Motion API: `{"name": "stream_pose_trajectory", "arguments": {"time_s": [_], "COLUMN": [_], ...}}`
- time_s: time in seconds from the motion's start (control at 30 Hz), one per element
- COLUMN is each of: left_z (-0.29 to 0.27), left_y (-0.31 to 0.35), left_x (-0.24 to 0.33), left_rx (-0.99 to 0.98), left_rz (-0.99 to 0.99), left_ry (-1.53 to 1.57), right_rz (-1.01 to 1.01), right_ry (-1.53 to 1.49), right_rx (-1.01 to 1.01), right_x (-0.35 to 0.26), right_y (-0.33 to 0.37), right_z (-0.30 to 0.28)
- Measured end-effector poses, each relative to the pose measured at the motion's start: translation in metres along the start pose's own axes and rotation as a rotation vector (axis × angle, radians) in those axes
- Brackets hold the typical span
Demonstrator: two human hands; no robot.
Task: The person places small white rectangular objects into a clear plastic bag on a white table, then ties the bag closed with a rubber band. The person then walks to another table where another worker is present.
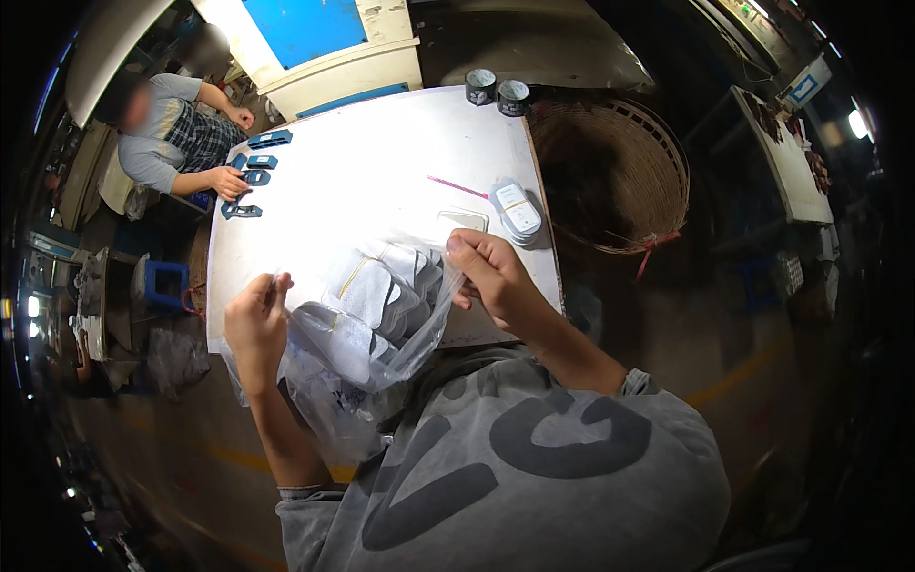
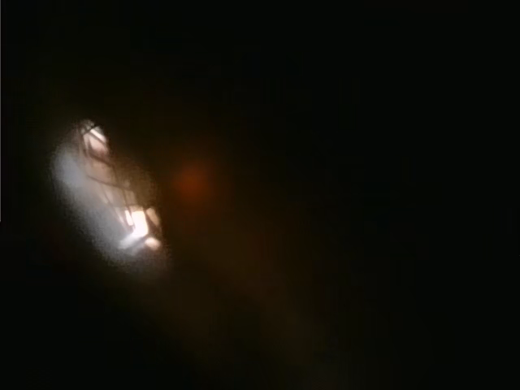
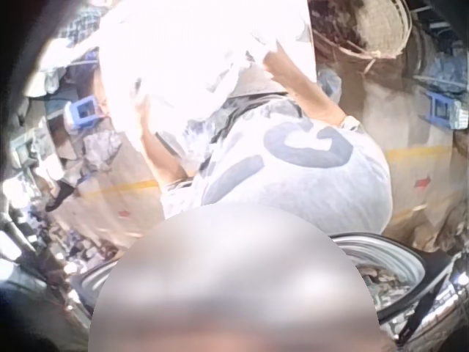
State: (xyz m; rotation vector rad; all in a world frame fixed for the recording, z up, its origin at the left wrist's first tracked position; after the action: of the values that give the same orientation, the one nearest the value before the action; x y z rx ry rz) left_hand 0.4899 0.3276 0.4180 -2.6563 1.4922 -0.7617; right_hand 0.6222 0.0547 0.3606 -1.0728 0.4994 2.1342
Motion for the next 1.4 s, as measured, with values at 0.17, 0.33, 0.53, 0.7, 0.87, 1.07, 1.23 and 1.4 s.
{"name": "stream_pose_trajectory", "arguments": {"time_s": [0.17, 0.33, 0.53, 0.7, 0.87, 1.07, 1.23, 1.4], "left_z": [0.006, 0.028, 0.018, -0.004, 0.026, 0.049, 0.056, 0.044], "left_y": [0.023, 0.041, 0.05, 0.059, 0.082, 0.112, 0.111, 0.119], "left_x": [0.032, 0.041, 0.075, 0.109, 0.14, 0.139, 0.129, 0.116], "left_rx": [-0.025, 0.022, 0.051, 0.127, -0.22, -0.613, -0.505, -0.521], "left_rz": [-0.057, -0.21, -0.141, -0.061, 0.129, 0.273, 0.362, 0.368], "left_ry": [0.216, 0.489, 0.206, -0.006, -0.112, -0.152, -0.429, -0.445], "right_rz": [-0.013, -0.138, -0.307, -0.144, -0.074, -0.018, -0.103, -0.058], "right_ry": [0.131, 0.383, 0.734, 1.38, 1.8, 1.752, 1.561, 1.093], "right_rx": [-0.02, 0.069, -0.221, -0.503, -0.45, -0.585, -0.443, -0.48], "right_x": [-0.027, -0.066, -0.098, -0.003, 0.035, 0.022, -0.02, -0.042], "right_y": [0.007, -0.015, -0.014, -0.049, -0.072, -0.075, -0.074, -0.053], "right_z": [-0.024, -0.06, -0.005, 0.055, 0.061, 0.045, 0.037, 0.044]}}
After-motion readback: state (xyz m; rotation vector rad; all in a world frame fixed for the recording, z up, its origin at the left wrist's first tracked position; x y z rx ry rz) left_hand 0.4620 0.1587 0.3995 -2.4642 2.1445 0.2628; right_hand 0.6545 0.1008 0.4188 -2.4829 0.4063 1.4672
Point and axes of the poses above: each hand's wrist, its own y-axis away from the middle knuckle, its own z-axis out of the palm, x = y × z, the point moved 10 cm from there along -y, towards the middle knuckle, and after that the axes turned 8 degrees about -y, right-handed, at the moved point
